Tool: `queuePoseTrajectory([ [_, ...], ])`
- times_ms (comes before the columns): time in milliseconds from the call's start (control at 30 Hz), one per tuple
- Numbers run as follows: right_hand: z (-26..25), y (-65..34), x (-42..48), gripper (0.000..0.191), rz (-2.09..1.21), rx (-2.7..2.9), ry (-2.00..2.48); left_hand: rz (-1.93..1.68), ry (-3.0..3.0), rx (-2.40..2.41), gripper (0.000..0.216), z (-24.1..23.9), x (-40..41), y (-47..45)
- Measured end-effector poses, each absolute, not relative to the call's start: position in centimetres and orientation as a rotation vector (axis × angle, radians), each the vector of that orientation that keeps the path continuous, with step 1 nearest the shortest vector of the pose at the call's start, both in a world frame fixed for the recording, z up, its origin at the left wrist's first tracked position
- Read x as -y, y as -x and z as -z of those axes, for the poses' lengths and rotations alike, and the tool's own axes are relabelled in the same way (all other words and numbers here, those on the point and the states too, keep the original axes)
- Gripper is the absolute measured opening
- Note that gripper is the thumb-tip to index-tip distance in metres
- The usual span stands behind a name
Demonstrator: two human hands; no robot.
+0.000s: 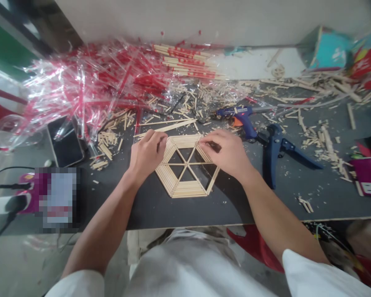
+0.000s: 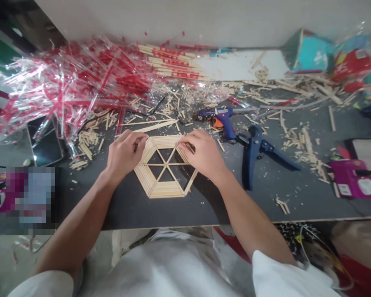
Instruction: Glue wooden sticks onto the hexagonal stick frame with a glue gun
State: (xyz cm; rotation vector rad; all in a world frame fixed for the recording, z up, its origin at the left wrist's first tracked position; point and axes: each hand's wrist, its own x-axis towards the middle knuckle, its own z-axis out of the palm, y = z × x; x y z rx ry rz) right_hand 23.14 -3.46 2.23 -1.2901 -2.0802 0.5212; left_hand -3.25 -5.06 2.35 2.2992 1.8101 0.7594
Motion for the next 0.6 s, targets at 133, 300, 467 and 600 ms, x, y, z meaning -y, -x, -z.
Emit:
queuePoseTrajectory([
  [133,-2.0,-23.4,3.5,0.011,-0.524,2.118,1.272,-0.729,-2.324,-1.778,0.025,-2.4,5.1,3.3],
  [300,-1.6,-22.9,3.8,0.017,-0.36,2.193,1.243,-0.671,-2.346,-1.755,0.027,-2.3,5.2,3.2],
  [467,-2.0,-22.1,4.1,0.022,-0.136,2.341,1.301,-0.63,-2.336,-1.786,0.027,-2.4,5.3,3.0],
  [600,-1.5,-22.1,3.7,0.019,-0.106,2.389,1.344,-0.563,-2.331,-1.764,0.03,-2.6,5.2,3.0],
])
